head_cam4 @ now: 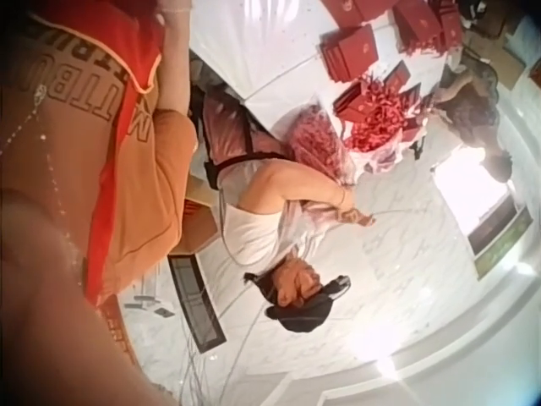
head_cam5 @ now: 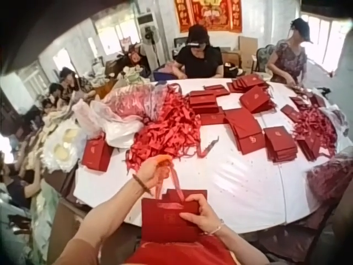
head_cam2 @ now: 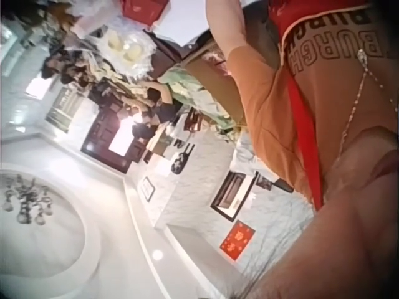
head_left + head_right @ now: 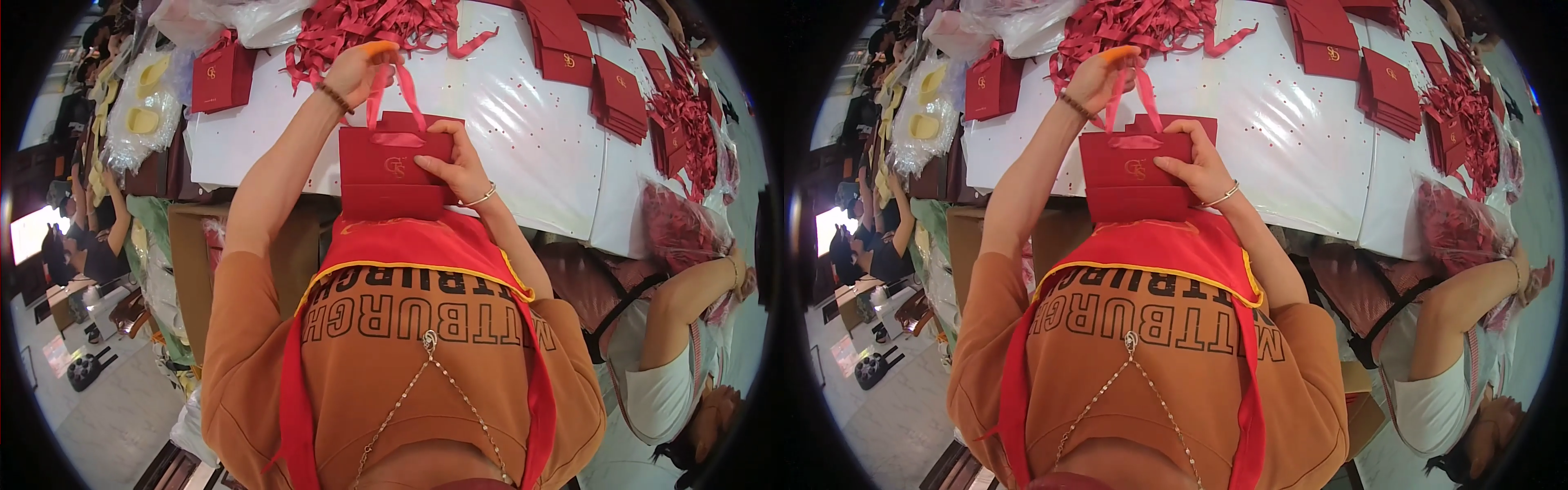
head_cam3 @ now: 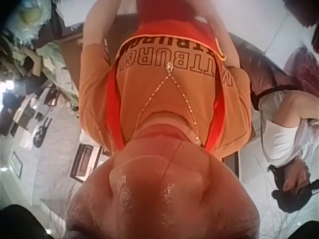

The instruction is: Assembling and applying adhesive tape to red gift bags at a production table.

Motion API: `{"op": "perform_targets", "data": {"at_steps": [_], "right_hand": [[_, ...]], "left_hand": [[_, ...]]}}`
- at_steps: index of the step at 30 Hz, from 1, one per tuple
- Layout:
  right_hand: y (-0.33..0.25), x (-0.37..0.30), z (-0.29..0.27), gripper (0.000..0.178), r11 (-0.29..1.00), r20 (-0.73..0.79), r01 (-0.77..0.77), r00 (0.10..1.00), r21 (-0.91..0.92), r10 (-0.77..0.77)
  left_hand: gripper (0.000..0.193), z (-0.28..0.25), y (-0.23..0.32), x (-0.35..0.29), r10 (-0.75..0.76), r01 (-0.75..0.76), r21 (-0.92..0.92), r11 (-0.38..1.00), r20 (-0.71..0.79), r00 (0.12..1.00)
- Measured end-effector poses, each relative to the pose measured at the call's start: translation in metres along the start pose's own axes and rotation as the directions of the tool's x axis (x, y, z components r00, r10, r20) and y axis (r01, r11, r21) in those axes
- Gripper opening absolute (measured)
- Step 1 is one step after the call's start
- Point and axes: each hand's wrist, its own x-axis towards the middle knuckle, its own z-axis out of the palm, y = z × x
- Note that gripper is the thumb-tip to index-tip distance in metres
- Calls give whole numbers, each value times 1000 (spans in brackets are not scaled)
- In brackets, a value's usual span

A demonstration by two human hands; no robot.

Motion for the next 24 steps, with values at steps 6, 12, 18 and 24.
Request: {"op": "perform_targets", "data": {"at_steps": [6,12,18,24], "right_hand": [[-19,5,7,40,964,5,96,995,247,-100],[-11,6,-1,37,959,-117,35,991,-282,-70],[-8,14,-28,42,985,-371,9,927,174,57],[17,8,-41,53,971,-372,-148,926,-190,68]], "left_hand": [[27,0,-68,-70,-223,256,-162,953,196,955],[30,-17,-96,-58,-178,291,-280,915,368,913],[25,-18,-85,-54,46,12,367,930,-149,988],[24,-91,-75,-35,562,-172,985,-28,158,812]]}}
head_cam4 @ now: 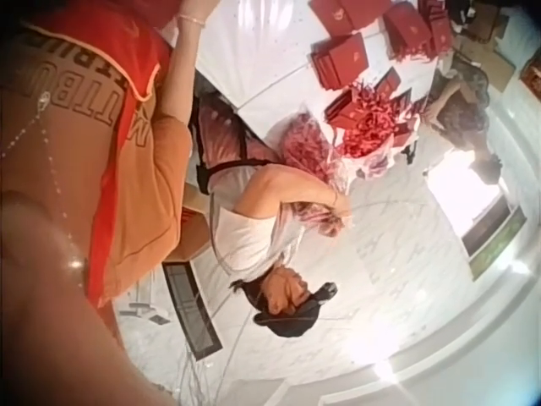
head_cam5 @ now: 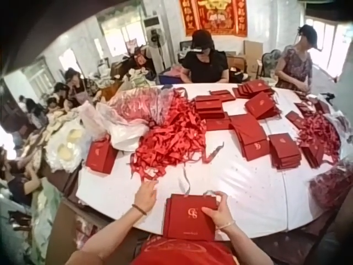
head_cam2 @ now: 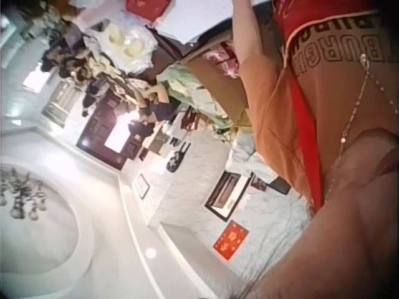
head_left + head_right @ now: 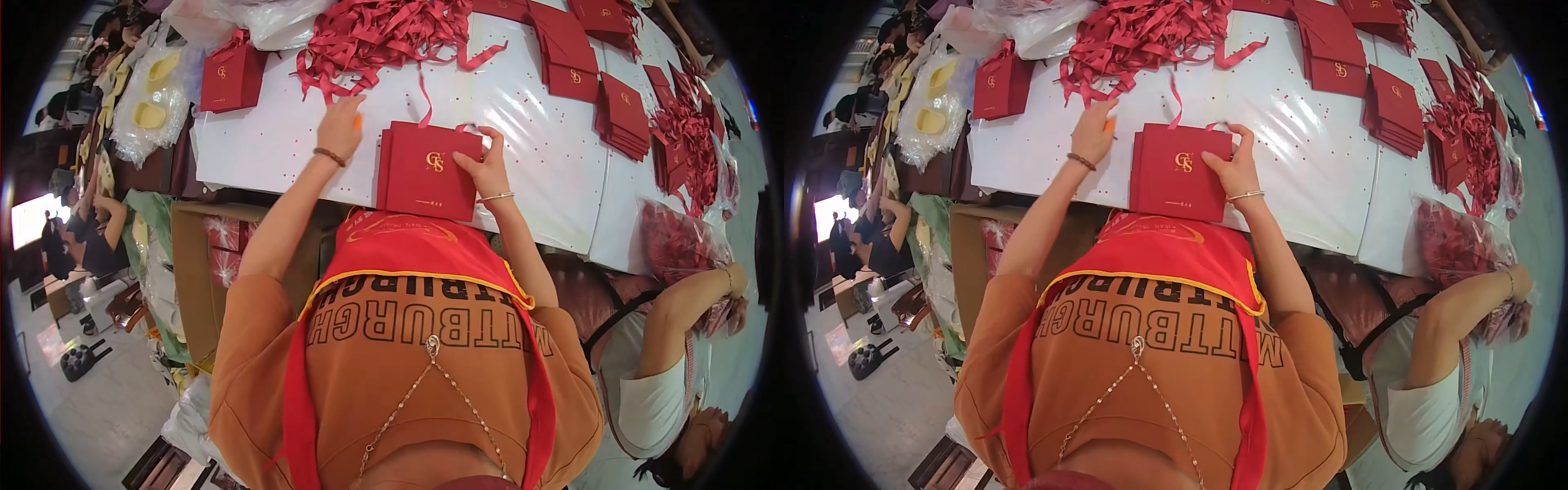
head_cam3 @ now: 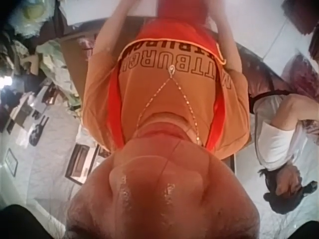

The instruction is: Assembling and applying adhesive tape to red gift bags at a production table.

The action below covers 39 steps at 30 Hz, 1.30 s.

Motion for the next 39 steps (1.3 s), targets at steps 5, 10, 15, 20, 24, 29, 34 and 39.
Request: {"op": "perform_targets", "data": {"at_steps": [5,10,15,20,24,29,34,39], "right_hand": [[6,0,-4,51,871,-40,128,985,-474,-167],[-12,2,5,38,333,98,394,757,-857,-646],[1,24,26,27,247,380,620,698,-745,-607],[-11,18,44,27,160,433,529,805,-834,-406],[-23,26,42,29,372,388,465,882,-803,-266],[-26,35,30,30,569,399,407,905,-715,-146],[-38,36,31,41,584,358,252,931,-772,73],[-38,34,34,40,594,374,264,925,-760,67]], "left_hand": [[24,-6,-36,-24,219,-254,273,928,151,964],[15,-16,-26,-37,147,-192,295,936,167,975],[6,-43,36,-42,235,-218,-172,961,90,968],[5,-44,71,-34,-68,372,-780,503,393,917],[11,-39,66,-27,-70,508,-740,441,536,841],[9,-33,78,-29,-163,554,-667,498,555,816],[9,-17,87,-22,-157,393,-568,723,418,895],[8,-17,93,-19,-161,343,-527,778,360,919]]}}
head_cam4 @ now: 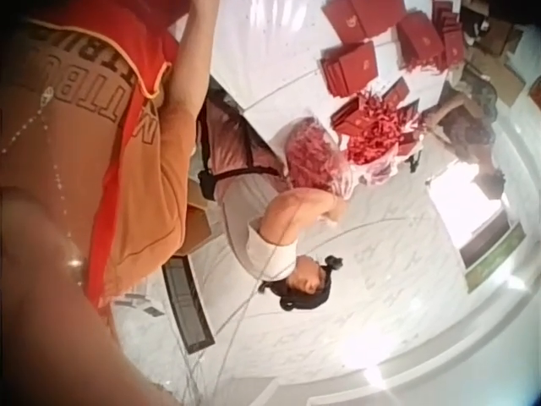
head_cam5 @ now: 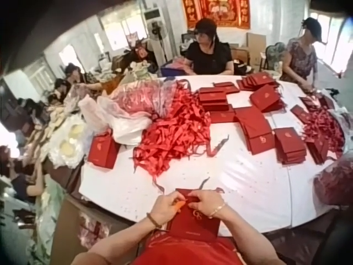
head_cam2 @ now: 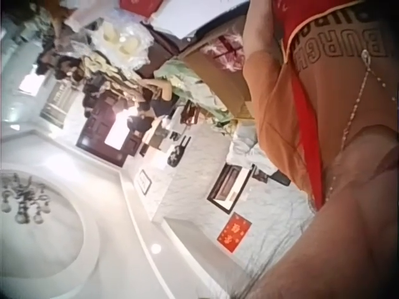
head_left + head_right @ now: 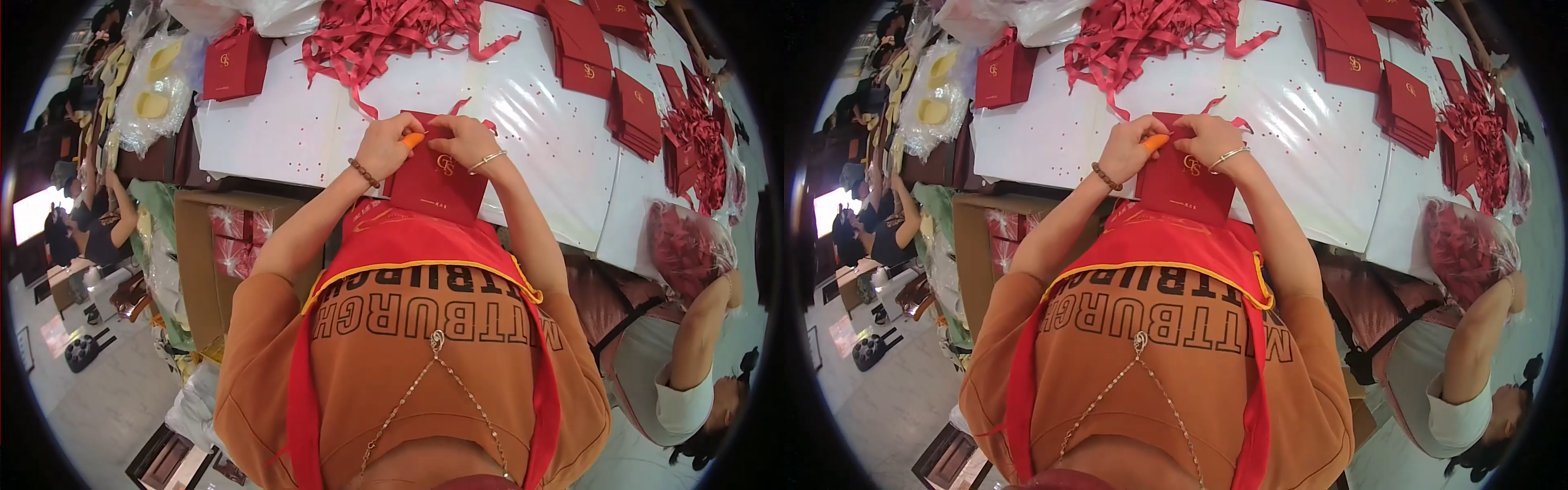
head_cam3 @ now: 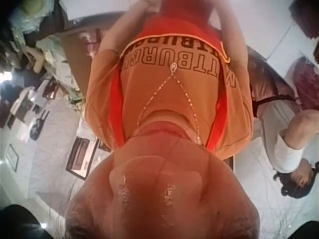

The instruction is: Assembling and applying adhesive tape to red gift bags at a production table.

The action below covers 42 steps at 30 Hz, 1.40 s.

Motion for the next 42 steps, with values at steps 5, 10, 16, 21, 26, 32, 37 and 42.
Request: {"op": "perform_targets", "data": {"at_steps": [5,10,16,21,26,32,37,42], "right_hand": [[2,-1,3,39,1000,-9,-24,1000,9,24],[11,3,7,38,996,12,-66,998,53,66],[14,3,9,38,996,-23,-33,999,78,34],[11,1,6,39,992,-3,-62,998,110,62],[13,1,6,39,989,5,-68,998,130,68],[12,0,6,39,991,11,-45,999,124,44],[-4,-5,5,34,1000,-55,-14,998,4,15],[-5,-8,10,25,996,-58,-30,998,-81,25]], "left_hand": [[10,1,-2,2,139,-129,199,972,-37,990],[10,-3,-5,3,168,-145,233,962,-84,982],[9,-1,-5,7,162,-159,189,969,-2,987],[8,0,0,9,122,-123,121,985,18,992],[8,-2,4,12,79,-85,84,993,73,994],[8,-7,5,14,-62,60,18,998,135,989],[9,11,3,8,332,-310,497,811,45,942],[14,22,12,3,354,-344,743,574,154,923]]}}
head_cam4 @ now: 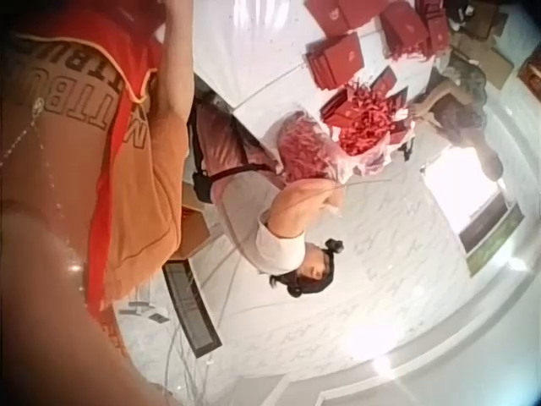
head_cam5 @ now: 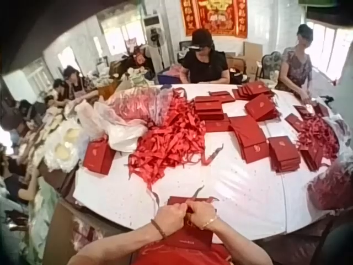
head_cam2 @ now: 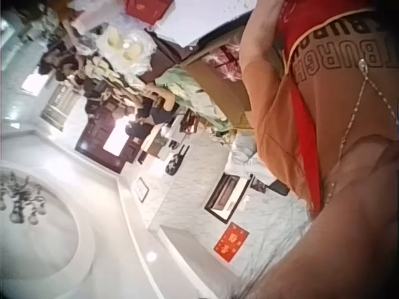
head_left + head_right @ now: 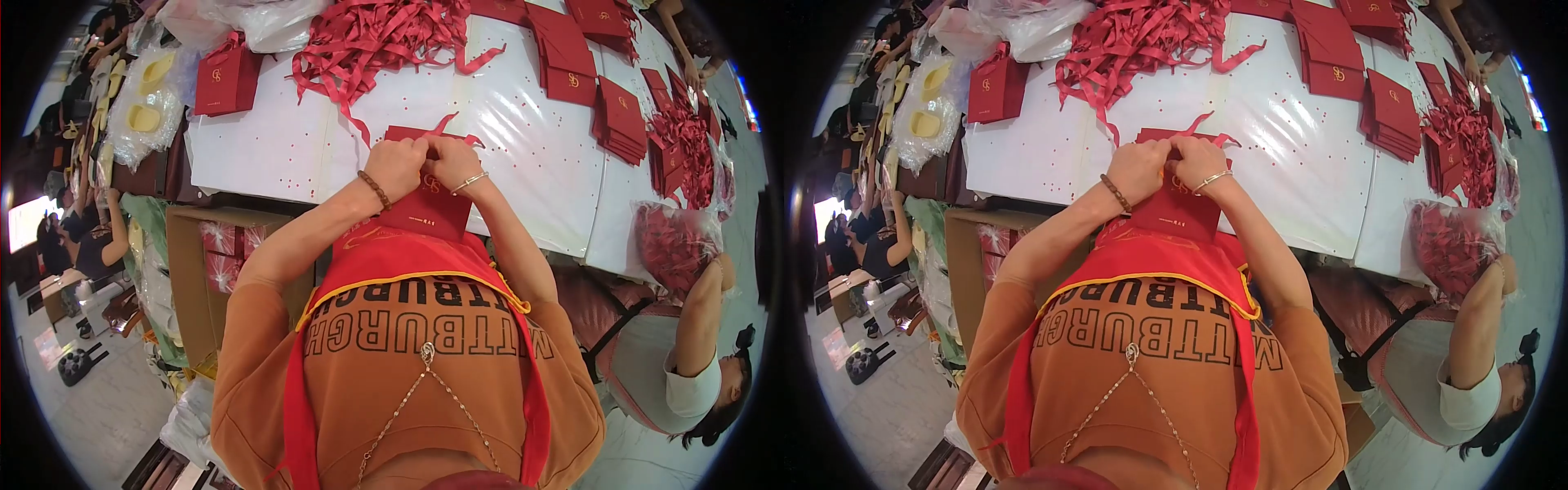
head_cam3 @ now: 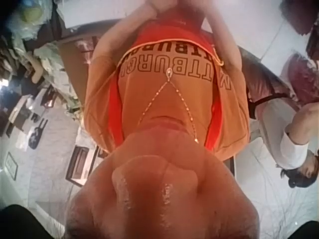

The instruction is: Assembling and applying adhesive tape to red gift bags at a production table.

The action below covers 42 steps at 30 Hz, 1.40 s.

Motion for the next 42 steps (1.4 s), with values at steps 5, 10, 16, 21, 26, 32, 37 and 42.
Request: {"op": "perform_targets", "data": {"at_steps": [5,10,16,21,26,32,37,42], "right_hand": [[-8,-2,2,24,999,14,-9,1000,-43,10],[0,-3,1,23,977,-21,39,999,209,-35],[4,-8,8,24,983,-101,182,979,28,-179],[-7,-22,9,21,937,-258,205,925,-283,-280],[-8,-24,8,15,900,-289,319,868,-298,-403],[-5,-23,8,14,913,-286,304,880,-273,-379],[-5,-22,3,13,932,-204,310,916,-185,-345],[2,-15,1,15,974,-188,176,961,-145,-202]], "left_hand": [[14,-8,4,2,-30,29,26,999,52,998],[18,-28,-11,6,-173,179,-206,962,49,984],[20,-14,-57,9,-24,52,-409,911,74,997],[17,-36,-63,33,-2,393,-473,788,638,770],[20,-45,-64,50,178,458,-518,723,779,601],[13,-22,-63,56,178,515,-548,659,779,602],[13,18,-82,61,-168,466,-605,646,482,860],[21,18,-112,45,-417,280,-538,795,-150,896]]}}
